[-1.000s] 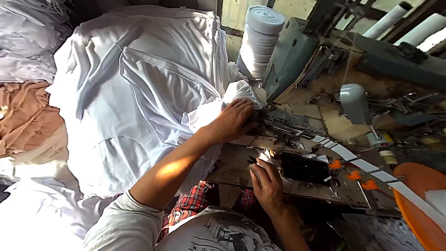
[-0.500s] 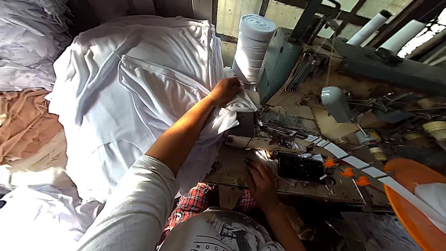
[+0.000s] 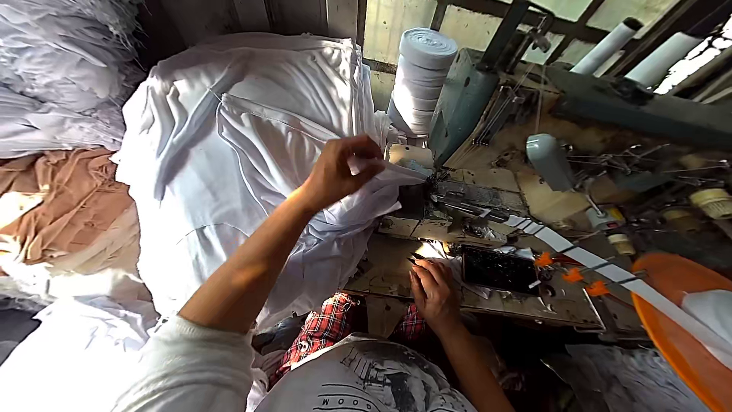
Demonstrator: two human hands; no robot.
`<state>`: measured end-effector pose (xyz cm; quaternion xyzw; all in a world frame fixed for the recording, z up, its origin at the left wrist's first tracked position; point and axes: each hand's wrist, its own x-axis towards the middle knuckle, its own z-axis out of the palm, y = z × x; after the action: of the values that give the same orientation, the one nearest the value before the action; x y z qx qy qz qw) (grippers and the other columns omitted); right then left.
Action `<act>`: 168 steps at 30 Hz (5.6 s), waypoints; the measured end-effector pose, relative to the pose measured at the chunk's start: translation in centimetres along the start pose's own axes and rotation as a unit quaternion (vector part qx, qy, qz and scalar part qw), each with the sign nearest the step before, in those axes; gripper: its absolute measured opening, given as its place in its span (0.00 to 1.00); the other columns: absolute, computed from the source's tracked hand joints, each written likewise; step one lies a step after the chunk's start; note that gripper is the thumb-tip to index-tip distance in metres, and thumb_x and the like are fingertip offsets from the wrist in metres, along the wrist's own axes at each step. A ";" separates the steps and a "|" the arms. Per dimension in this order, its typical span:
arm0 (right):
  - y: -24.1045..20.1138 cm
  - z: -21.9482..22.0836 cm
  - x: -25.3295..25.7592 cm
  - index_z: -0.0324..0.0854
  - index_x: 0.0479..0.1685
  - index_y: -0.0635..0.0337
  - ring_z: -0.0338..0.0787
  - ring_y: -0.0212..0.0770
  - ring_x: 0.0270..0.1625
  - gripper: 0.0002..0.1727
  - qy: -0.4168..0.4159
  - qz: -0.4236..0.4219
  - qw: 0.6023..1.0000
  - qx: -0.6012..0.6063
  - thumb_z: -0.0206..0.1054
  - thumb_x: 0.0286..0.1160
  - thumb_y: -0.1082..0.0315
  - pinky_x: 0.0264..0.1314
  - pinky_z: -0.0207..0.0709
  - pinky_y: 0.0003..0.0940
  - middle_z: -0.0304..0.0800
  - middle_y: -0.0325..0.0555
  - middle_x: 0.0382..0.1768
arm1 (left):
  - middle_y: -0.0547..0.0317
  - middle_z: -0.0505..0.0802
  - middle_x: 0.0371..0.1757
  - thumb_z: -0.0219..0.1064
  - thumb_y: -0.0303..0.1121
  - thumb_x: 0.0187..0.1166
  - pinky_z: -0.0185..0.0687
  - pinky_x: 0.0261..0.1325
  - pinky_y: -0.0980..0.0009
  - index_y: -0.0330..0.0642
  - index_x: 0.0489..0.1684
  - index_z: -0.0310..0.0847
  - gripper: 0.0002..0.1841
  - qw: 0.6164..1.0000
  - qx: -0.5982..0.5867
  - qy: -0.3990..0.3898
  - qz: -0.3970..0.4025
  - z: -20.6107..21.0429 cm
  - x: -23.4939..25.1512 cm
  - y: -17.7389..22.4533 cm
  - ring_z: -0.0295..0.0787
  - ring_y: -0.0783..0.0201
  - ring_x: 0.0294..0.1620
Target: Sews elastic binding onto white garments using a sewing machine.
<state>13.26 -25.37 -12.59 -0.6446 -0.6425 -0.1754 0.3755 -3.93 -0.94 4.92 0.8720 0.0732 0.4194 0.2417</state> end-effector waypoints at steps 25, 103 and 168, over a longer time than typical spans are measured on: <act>-0.1 0.2 0.0 0.95 0.41 0.60 0.93 0.50 0.55 0.14 -0.005 0.011 1.000 0.002 0.64 0.77 0.64 0.65 0.82 0.43 0.96 0.51 0.51 | 0.44 0.92 0.35 0.69 0.26 0.72 0.78 0.61 0.34 0.32 0.41 0.86 0.06 0.960 0.217 -0.133 -0.117 -3.9 -9.5 1.9 0.93 0.44 0.42; -2.3 -3.8 6.5 0.84 0.47 0.64 0.92 0.22 0.41 0.08 -0.153 0.291 0.697 0.637 0.59 0.80 0.77 0.52 0.86 0.23 0.94 0.31 0.36 | 0.40 0.89 0.34 0.73 0.28 0.75 0.79 0.46 0.46 0.27 0.36 0.82 0.10 0.968 0.042 -0.244 -0.050 3.6 4.4 -2.3 0.87 0.48 0.38; -1.9 -4.0 4.0 0.84 0.43 0.70 0.88 0.18 0.37 0.06 0.097 0.261 0.841 0.463 0.62 0.80 0.76 0.45 0.84 0.16 0.91 0.34 0.34 | 0.35 0.83 0.75 0.58 0.34 0.84 0.76 0.75 0.46 0.27 0.62 0.80 0.19 0.977 0.162 -0.131 -0.038 9.4 -1.0 3.8 0.82 0.42 0.76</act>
<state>12.90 -25.58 -6.64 -0.5191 -0.4169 0.1858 0.7226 2.37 -8.02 1.08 0.9435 0.1406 0.2749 0.1203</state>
